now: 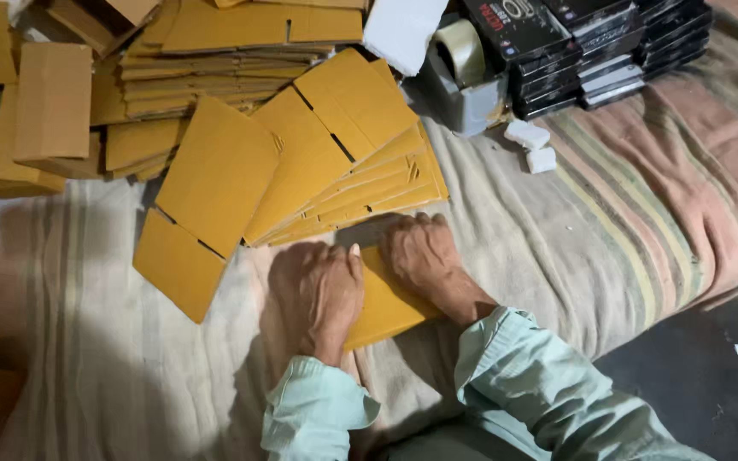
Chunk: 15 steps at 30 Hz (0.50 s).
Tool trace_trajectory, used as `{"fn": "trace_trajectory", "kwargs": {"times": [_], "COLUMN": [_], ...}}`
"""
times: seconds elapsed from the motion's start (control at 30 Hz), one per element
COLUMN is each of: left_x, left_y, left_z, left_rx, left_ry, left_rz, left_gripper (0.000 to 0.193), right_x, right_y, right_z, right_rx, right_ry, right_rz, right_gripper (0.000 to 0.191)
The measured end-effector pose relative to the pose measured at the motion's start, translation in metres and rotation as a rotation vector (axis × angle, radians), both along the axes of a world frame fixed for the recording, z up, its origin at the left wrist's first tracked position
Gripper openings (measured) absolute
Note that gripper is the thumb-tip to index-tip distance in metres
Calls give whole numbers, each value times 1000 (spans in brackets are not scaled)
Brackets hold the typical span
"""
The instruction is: The person folds flat die-cut cardboard pieces into small boxes on a fabric-covered surface, pressing the creases and tucking the flaps by hand, then stacks the finished boxes with the pile of completed ones.
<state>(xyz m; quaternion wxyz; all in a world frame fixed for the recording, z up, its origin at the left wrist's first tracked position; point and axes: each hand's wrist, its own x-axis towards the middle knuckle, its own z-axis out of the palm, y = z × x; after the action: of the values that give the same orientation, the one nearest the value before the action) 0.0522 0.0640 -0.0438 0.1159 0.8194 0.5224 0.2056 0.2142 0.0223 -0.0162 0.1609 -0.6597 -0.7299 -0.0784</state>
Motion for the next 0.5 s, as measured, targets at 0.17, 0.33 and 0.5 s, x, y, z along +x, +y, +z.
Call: {"fn": "trace_trajectory", "kwargs": {"times": [0.17, 0.33, 0.5], "left_x": [2, 5, 5], "left_y": [3, 4, 7], "left_z": [3, 1, -2], "left_rx": [70, -85, 240], "left_ry": [14, -15, -135], "left_rz": [-216, -147, -246], "left_gripper": [22, 27, 33], "right_x": [-6, -6, -3], "right_y": [-1, 0, 1], "right_z": [0, 0, -7], "right_rx": [111, -39, 94], "right_ry": [86, -40, 37], "right_rz": [208, 107, 196], "right_gripper": [25, 23, 20]}}
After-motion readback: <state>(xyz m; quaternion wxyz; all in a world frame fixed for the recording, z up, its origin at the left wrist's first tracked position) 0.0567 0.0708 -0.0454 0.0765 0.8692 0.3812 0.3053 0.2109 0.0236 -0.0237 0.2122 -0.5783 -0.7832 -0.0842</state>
